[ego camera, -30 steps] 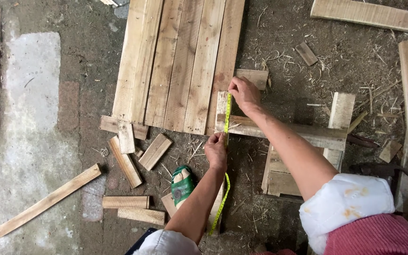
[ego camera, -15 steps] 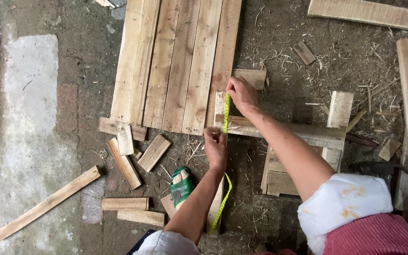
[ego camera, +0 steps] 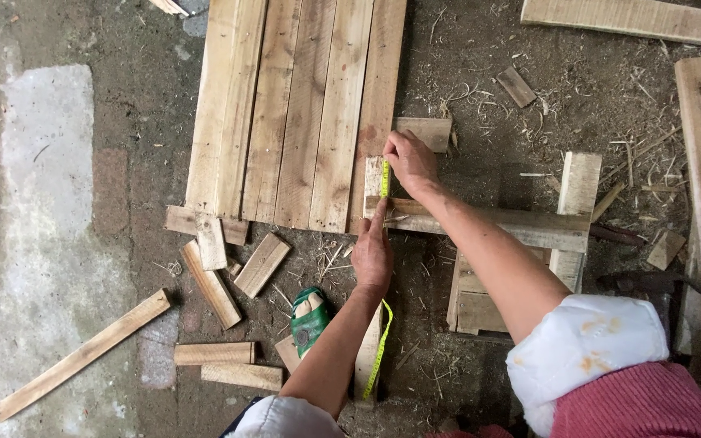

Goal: The person assembles a wooden frame by positioning wooden slats together and securing them with a hammer and nails, occasionally measuring the distance with a tape measure.

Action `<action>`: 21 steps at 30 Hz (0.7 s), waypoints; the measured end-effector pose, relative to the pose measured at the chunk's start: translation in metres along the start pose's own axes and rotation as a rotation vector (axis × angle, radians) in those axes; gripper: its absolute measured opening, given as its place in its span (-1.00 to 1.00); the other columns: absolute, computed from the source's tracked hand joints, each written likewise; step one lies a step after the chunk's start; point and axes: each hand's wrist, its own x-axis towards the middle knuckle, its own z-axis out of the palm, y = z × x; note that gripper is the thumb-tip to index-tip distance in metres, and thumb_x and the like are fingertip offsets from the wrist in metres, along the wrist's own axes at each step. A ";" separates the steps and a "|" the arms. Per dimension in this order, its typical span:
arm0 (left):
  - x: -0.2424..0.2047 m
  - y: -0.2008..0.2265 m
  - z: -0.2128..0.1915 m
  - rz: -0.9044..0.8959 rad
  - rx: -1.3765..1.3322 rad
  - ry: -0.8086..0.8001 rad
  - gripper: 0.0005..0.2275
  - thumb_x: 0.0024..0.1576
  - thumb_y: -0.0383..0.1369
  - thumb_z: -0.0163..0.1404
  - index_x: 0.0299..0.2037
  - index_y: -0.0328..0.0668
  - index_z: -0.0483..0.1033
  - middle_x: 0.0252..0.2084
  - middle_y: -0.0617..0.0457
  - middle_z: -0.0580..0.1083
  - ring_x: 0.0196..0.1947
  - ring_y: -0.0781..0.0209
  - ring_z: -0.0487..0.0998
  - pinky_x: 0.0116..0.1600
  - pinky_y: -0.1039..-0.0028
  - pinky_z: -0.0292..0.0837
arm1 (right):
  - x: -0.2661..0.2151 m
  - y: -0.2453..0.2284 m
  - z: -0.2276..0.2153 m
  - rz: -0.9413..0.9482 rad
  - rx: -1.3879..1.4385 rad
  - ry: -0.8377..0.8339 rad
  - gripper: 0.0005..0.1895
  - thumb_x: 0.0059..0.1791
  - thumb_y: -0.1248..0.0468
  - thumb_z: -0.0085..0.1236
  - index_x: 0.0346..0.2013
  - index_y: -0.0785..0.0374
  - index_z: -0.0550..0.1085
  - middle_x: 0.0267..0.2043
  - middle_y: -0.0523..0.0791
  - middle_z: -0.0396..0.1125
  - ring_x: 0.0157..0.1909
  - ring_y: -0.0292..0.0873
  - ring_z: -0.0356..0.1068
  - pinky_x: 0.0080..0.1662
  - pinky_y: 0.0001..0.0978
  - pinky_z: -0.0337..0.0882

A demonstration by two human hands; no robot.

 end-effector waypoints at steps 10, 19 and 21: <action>0.005 0.003 0.004 -0.070 0.107 -0.055 -0.42 0.27 -0.36 -0.24 0.48 0.59 -0.03 -0.01 0.02 0.42 -0.11 -0.25 0.60 -0.05 -0.01 0.54 | -0.014 -0.033 -0.028 0.068 -0.018 0.030 -0.83 -0.05 0.23 0.29 -0.34 -0.03 0.41 -0.22 -0.20 0.29 -0.04 -0.03 0.46 -0.09 -0.08 0.53; -0.004 0.028 0.050 0.140 0.125 -0.013 -0.40 0.21 -0.38 -0.19 0.48 0.46 0.05 0.02 -0.01 0.41 -0.24 -0.31 0.59 -0.19 0.00 0.57 | -0.037 0.010 -0.114 -0.001 -0.122 0.041 -0.82 -0.02 0.16 0.31 -0.29 -0.06 0.42 -0.21 -0.26 0.26 0.00 -0.09 0.45 -0.01 -0.08 0.49; -0.011 0.048 0.061 0.189 0.142 -0.019 -0.40 0.20 -0.38 -0.18 0.47 0.46 0.07 0.01 0.00 0.42 -0.25 -0.30 0.60 -0.18 -0.01 0.58 | -0.049 0.029 -0.145 0.003 -0.137 0.033 -0.82 -0.02 0.15 0.30 -0.27 -0.07 0.42 -0.20 -0.25 0.27 0.02 -0.07 0.44 -0.04 -0.06 0.50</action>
